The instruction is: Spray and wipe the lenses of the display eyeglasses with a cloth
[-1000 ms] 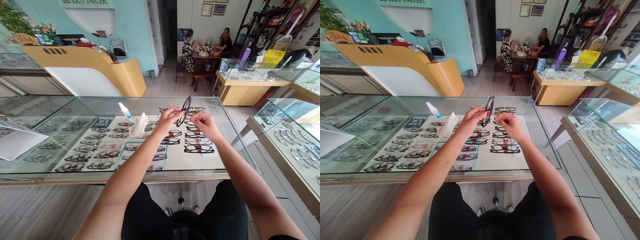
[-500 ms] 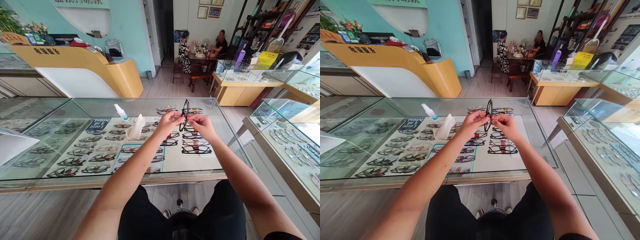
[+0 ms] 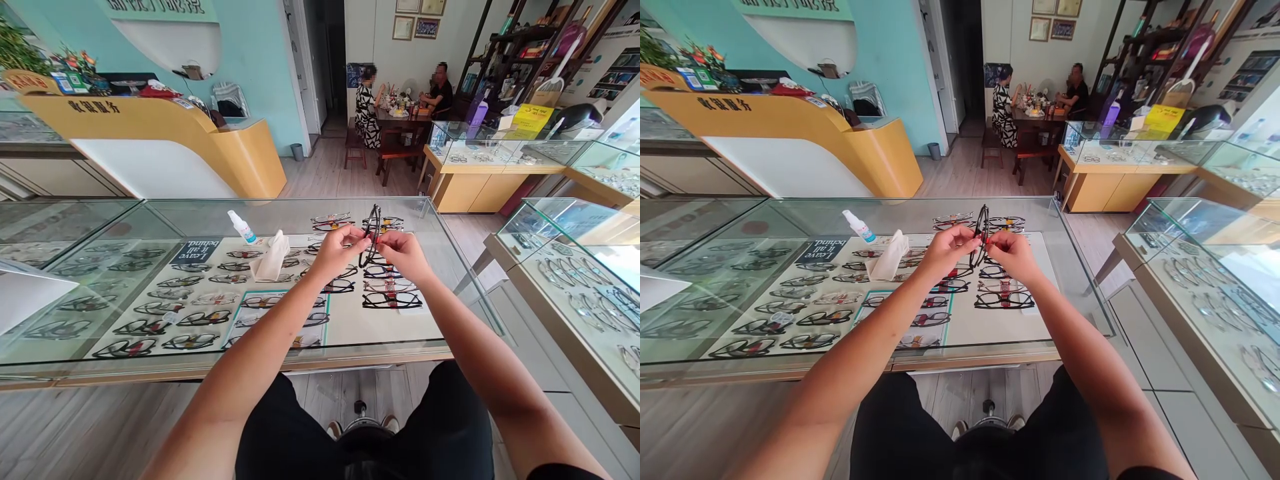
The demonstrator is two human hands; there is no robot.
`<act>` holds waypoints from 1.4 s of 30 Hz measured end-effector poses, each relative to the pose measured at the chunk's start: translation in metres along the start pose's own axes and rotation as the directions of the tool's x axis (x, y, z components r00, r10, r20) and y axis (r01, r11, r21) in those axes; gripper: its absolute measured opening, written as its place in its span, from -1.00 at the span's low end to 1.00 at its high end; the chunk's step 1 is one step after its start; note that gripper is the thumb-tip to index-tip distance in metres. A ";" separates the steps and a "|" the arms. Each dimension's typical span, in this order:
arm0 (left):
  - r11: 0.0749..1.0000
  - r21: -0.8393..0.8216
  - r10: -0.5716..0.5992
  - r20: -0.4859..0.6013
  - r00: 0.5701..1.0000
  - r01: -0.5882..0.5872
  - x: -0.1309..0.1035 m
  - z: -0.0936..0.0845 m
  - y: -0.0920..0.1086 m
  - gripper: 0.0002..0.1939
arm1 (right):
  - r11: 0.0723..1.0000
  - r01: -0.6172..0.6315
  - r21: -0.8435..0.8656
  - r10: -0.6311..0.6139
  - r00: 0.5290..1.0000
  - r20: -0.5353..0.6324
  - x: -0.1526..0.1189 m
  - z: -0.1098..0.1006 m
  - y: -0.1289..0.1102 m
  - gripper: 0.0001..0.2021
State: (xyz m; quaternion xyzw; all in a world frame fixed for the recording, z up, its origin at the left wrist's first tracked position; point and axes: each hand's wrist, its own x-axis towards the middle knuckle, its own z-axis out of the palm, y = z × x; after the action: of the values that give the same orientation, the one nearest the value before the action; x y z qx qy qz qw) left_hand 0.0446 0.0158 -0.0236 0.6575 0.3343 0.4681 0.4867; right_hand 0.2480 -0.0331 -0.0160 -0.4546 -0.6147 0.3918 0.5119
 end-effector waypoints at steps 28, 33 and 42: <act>0.991 0.133 0.035 -0.106 0.994 -0.021 0.001 -0.004 -0.001 -0.45 | 0.949 0.120 -0.293 -0.191 0.955 -0.228 0.000 -0.008 0.004 -0.57; 0.989 0.145 0.039 -0.046 0.998 -0.032 -0.006 0.005 0.002 -0.49 | 0.948 0.090 -0.305 -0.155 0.968 -0.195 0.001 -0.005 0.005 -0.45; 0.987 0.147 0.068 -0.068 0.995 -0.057 -0.006 0.006 -0.003 -0.53 | 0.947 0.113 -0.302 -0.179 0.963 -0.201 0.004 -0.007 0.015 -0.40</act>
State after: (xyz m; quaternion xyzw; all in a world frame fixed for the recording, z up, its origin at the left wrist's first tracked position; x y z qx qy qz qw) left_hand 0.0487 0.0092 -0.0283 0.6839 0.3642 0.4811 0.4102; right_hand 0.2568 -0.0245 -0.0278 -0.5188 -0.6349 0.2048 0.5346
